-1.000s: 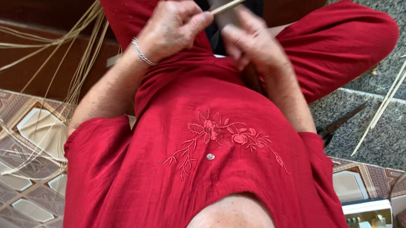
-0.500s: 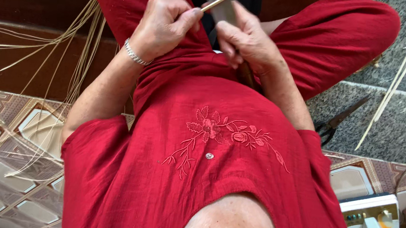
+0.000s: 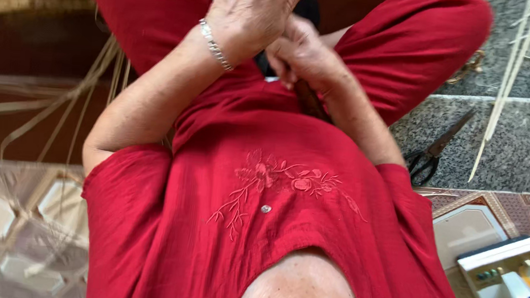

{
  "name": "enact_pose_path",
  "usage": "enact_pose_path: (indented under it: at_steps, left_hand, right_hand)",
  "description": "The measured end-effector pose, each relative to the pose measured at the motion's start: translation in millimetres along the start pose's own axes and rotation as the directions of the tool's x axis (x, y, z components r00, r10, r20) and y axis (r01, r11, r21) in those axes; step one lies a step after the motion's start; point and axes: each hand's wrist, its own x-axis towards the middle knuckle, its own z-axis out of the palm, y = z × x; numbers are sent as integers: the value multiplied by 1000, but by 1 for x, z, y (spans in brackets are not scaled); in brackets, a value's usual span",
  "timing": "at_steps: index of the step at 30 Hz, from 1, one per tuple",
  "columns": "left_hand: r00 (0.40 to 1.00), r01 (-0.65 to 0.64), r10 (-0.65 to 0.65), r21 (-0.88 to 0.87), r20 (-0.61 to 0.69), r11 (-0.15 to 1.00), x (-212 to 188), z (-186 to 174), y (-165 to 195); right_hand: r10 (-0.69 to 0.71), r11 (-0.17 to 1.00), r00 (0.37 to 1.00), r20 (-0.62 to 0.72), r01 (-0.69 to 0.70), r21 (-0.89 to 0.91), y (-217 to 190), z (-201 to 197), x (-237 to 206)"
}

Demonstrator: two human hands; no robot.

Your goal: The person sits on the floor and works rattan/bamboo strips on their lap, using a knife to split and shave the strips into thinner weaving strands, pulling strips off a pile and setting processed ones aside. Scissors lie nearby and woven baskets are visible around the work area.

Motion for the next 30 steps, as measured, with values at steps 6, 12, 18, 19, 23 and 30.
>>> enact_pose_path:
  at_steps: [6, 12, 18, 19, 23, 30]
  left_hand:
    - [977, -176, 175, 0, -118, 984, 30, 2, 13]
    - [979, -129, 102, -151, -175, 980, 20, -2, 15]
    - [960, -174, 127, -179, -248, 968, 30, -18, 18]
    - [955, -187, 136, -178, -264, 966, 35, -22, 21]
    - [860, -388, 292, -164, -419, 907, 69, -47, 40]
    - [868, -404, 431, 155, -247, 902, 108, -93, 25]
  right_hand:
    - [64, 993, 997, -53, -68, -95, -2, 17, 6]
    - [-11, 999, 998, -60, 8, -52, -11, 39, 10]
    - [95, 970, 995, 40, -83, -228, -16, 61, 16]
    - [90, 973, 995, 42, -79, -218, -15, 69, 18]
    - [-77, 942, 965, 251, 153, -298, -3, 105, 22]
    - [18, 881, 1000, 8, -12, -473, -10, 72, 11]
